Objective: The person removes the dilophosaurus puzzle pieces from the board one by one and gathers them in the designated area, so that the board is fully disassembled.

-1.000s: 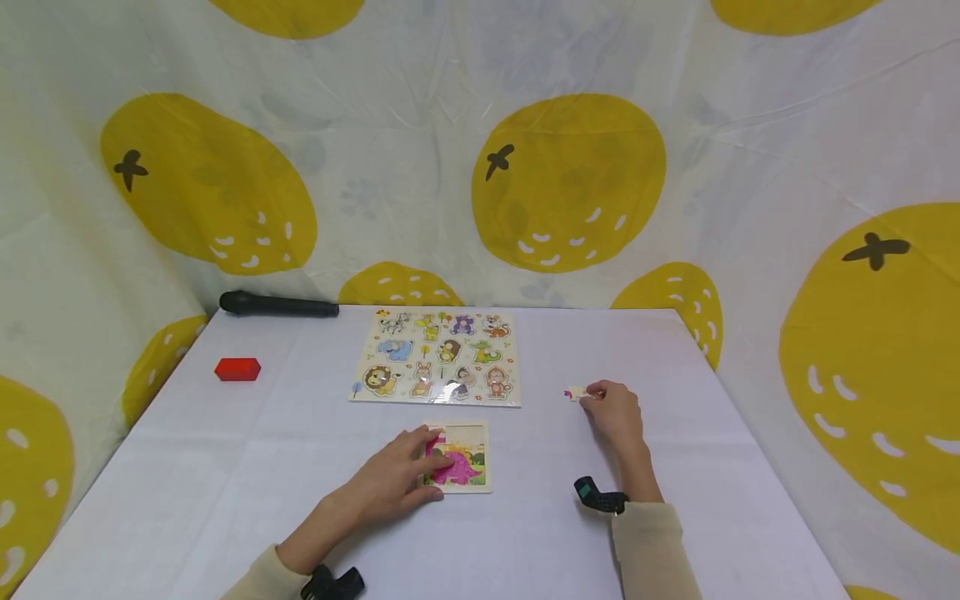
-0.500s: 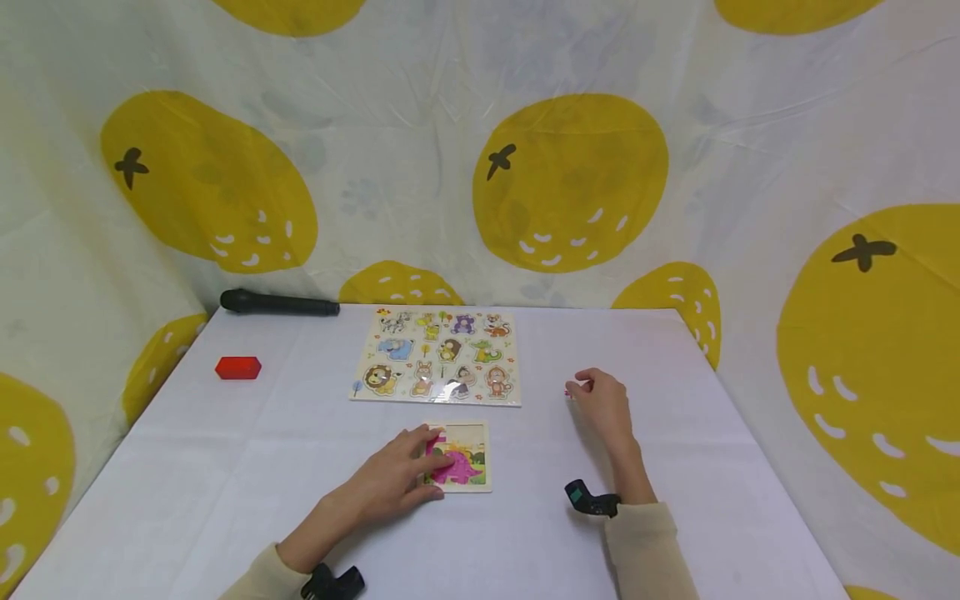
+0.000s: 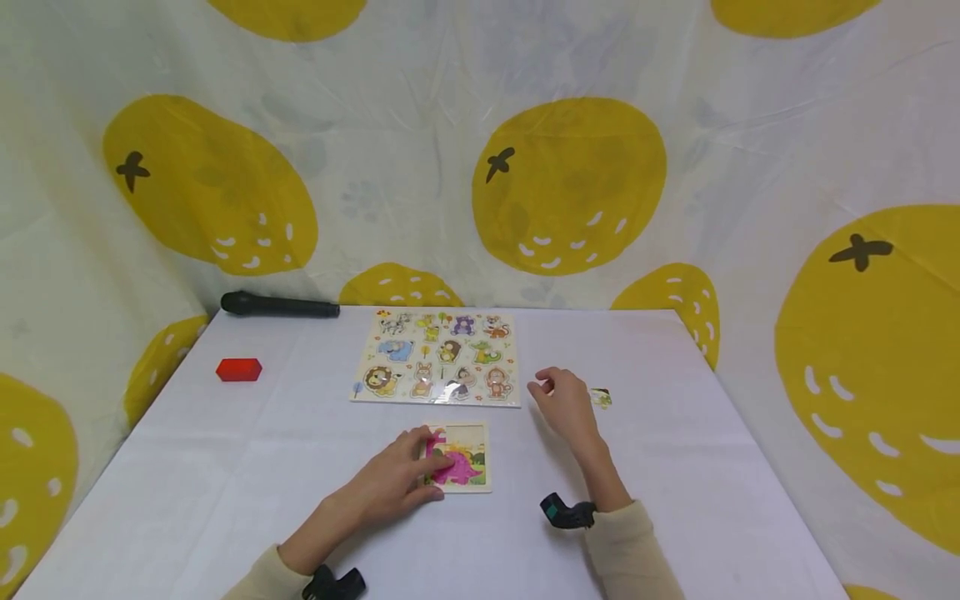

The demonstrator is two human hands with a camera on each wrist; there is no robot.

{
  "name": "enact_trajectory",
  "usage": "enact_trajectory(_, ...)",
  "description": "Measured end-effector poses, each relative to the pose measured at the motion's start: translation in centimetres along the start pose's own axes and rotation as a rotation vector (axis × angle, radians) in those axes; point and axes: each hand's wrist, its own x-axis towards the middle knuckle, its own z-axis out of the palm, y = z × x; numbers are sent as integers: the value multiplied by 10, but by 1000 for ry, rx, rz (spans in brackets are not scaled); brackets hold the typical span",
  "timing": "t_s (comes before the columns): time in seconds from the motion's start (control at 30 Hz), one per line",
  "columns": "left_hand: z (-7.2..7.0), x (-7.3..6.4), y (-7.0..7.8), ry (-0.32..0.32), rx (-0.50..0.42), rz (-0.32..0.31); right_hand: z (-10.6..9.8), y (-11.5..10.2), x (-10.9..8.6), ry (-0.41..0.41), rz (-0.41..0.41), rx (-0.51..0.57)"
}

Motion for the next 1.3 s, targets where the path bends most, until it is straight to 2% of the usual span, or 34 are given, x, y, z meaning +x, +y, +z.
enact_trajectory(0.23,5,-2,-2,35,2,26,15,-19,-8,-27,-63,14)
enact_trajectory(0.47,4,-7,-2,79,53,35,30,-40,-11,-51,-124,30)
enact_trajectory(0.6,2,-11,-1,65,68,16,39,-51,-12,-73,-154,25)
enact_trajectory(0.73,2,-14,0,48,43,-12,49,-61,-16,-106,-190,23)
enact_trajectory(1.0,6,-16,1,86,12,-18,66,-73,-27,-208,-214,9)
enact_trajectory(1.3,5,-16,1,85,24,-15,74,-77,-32,-258,-264,-21)
